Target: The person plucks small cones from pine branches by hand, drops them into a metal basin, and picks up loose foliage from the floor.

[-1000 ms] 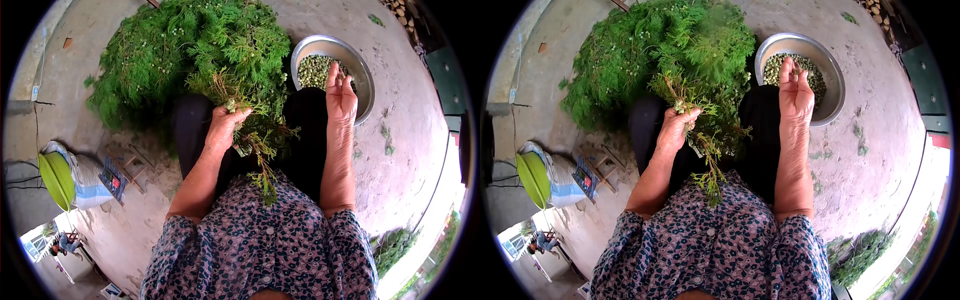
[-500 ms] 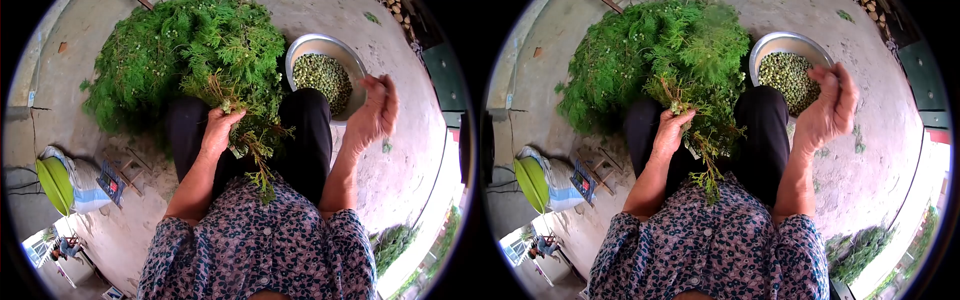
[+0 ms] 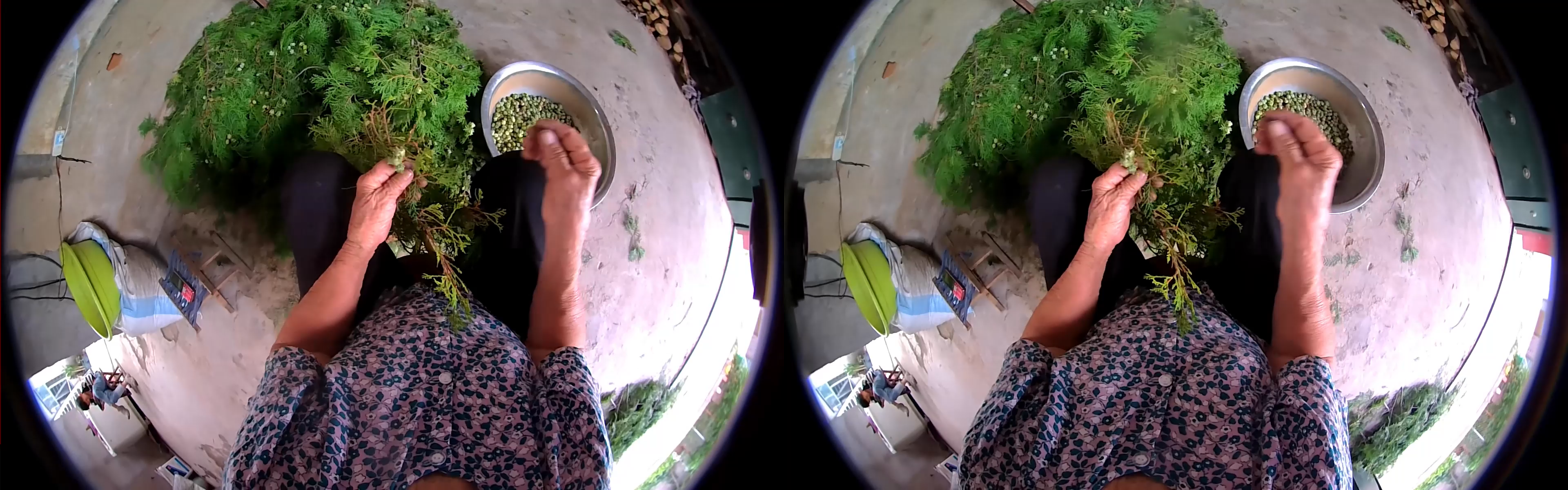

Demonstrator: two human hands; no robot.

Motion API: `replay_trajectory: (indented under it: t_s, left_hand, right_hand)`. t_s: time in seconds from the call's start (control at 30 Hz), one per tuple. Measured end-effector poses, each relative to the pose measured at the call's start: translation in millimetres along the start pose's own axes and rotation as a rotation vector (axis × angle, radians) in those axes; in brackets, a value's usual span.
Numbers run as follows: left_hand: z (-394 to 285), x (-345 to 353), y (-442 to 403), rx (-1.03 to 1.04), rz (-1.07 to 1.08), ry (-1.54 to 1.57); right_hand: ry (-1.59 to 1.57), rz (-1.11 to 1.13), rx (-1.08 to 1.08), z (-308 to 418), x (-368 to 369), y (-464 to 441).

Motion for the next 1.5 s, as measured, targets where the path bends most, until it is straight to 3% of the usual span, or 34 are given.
replay_trajectory:
  t_s: [0.17,0.23,0.27,0.37,0.4,0.47,0.63,0.7,0.77,0.83,0.97,1.07,1.2,1.3,1.37,1.4,1.43,1.5]
  left_hand:
    - [-7.8,1.4,0.6,0.083,-0.049,-0.078]
    - [-3.0,-4.4,0.3,0.083,-0.03,-0.599]
    - [-1.3,-3.8,0.6,0.082,-0.032,-0.597]
    - [-17.2,11.1,6.0,0.354,-0.025,-0.569]
    - [-20.4,14.2,7.7,0.304,-0.006,-0.637]
    - [-24.1,18.8,9.8,0.322,0.007,-0.668]
    - [-13.1,17.2,4.4,0.418,0.051,-0.745]
    - [-12.3,22.3,6.0,0.49,0.108,-0.82]
    - [-13.4,24.4,7.9,0.467,0.132,-0.857]
    - [-11.3,26.1,8.0,0.446,0.153,-0.893]
    - [0.2,16.8,2.9,0.258,0.144,-0.773]
    - [-9.6,20.8,4.8,0.075,0.081,-0.454]
    - [1.6,9.1,0.6,-0.039,0.018,-0.251]
    - [6.6,12.2,4.5,-0.162,0.043,-0.216]
    - [9.4,13.9,2.5,-0.146,0.043,-0.251]
    - [9.0,14.9,1.5,-0.13,0.039,-0.286]
    - [8.0,16.7,1.1,-0.129,0.042,-0.285]
    - [-1.2,20.8,1.2,-0.077,0.035,-0.345]
  right_hand:
    - [-0.047,0.463,0.235,-19.3,66.5,57.7]
    - [0.012,0.521,0.278,-31.3,79.4,74.3]
    - [0.071,0.491,0.296,-37.9,80.2,76.6]
    - [0.262,0.323,0.181,-51.0,75.0,70.6]
    - [0.263,0.323,0.18,-58.0,75.3,69.6]
    - [0.435,0.333,-0.054,-55.3,78.4,66.3]
    - [0.275,0.246,0.171,-68.0,70.2,62.5]
    - [0.291,0.328,0.254,-79.7,68.6,62.4]
    - [0.299,0.298,0.28,-77.3,63.8,59.4]
    - [0.199,0.344,0.551,-91.1,61.1,66.8]
    - [0.061,0.302,0.63,-103.2,55.4,67.3]
    - [-0.11,0.264,0.756,-114.3,51.2,68.8]
    - [-0.167,0.227,0.78,-117.1,51.8,71.7]
    - [-0.145,0.205,0.731,-114.5,53.1,71.1]
    - [0.139,0.142,0.495,-97.5,47.9,62.0]
    - [0.287,0.14,0.255,-77.8,49.1,55.4]
    - [0.285,0.099,0.067,-70.0,50.7,54.0]
    - [0.322,0.067,-0.067,-54.3,52.0,54.8]
Point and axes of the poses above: each hand's wrist, its own y-axis away from the middle knuckle, its own x-axis out of the palm, z = x × y, the point moved 9 cm from there along -y, towards the middle knuckle, and after that the axes turned 10 degrees about -z, right-handed, at the moved point
